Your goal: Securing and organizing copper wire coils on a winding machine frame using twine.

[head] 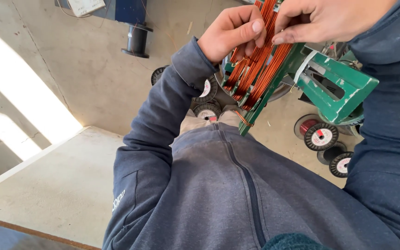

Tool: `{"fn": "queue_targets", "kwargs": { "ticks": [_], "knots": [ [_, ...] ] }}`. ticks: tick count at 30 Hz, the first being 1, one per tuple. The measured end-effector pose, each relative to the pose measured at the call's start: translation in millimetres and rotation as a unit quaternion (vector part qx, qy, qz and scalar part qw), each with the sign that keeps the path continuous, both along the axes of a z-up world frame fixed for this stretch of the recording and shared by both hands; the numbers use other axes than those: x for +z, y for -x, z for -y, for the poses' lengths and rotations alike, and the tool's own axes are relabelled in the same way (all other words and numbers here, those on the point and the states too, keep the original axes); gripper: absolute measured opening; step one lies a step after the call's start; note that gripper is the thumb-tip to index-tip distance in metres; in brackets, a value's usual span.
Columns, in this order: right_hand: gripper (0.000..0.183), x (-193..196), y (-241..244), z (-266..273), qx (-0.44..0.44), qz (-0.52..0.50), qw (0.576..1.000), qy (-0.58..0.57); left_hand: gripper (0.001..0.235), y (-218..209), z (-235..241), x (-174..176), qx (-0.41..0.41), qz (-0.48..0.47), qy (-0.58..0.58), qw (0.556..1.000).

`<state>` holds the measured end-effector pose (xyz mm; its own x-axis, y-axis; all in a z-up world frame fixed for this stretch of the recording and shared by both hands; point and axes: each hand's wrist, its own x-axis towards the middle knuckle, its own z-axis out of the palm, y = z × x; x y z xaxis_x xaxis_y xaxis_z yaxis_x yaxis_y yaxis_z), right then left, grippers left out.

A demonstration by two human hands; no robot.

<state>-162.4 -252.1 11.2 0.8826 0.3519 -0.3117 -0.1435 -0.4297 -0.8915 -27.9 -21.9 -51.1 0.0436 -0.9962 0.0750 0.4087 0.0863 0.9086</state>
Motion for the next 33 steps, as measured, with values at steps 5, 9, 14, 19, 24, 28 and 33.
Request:
{"fn": "queue_targets", "kwargs": {
  "ticks": [5,9,14,19,24,28,33],
  "knots": [
    [0.016,57,-32,-29,0.050,-0.078,0.984,0.155,0.021,5,-9,5,-0.013,-0.036,-0.028,0.999],
    [0.018,35,-29,-16,0.107,0.090,0.980,0.139,0.019,9,-9,4,0.014,-0.062,-0.045,0.997],
    [0.022,40,-34,-17,0.117,0.232,0.959,0.112,0.020,12,-2,5,0.012,-0.048,-0.061,0.997],
    [0.025,24,-23,-7,0.040,0.145,0.984,0.090,0.017,16,-1,13,0.048,-0.034,-0.055,0.997],
    [0.039,28,-21,-7,0.035,0.180,0.972,0.144,0.010,10,-9,2,0.056,-0.029,-0.033,0.997],
    [0.032,49,-27,-19,0.090,0.212,0.950,0.211,0.007,11,-14,3,0.082,-0.009,-0.023,0.996],
    [0.023,57,-23,-20,0.093,0.203,0.950,0.219,0.007,15,-14,-4,0.095,-0.029,-0.011,0.995]
  ]
}}
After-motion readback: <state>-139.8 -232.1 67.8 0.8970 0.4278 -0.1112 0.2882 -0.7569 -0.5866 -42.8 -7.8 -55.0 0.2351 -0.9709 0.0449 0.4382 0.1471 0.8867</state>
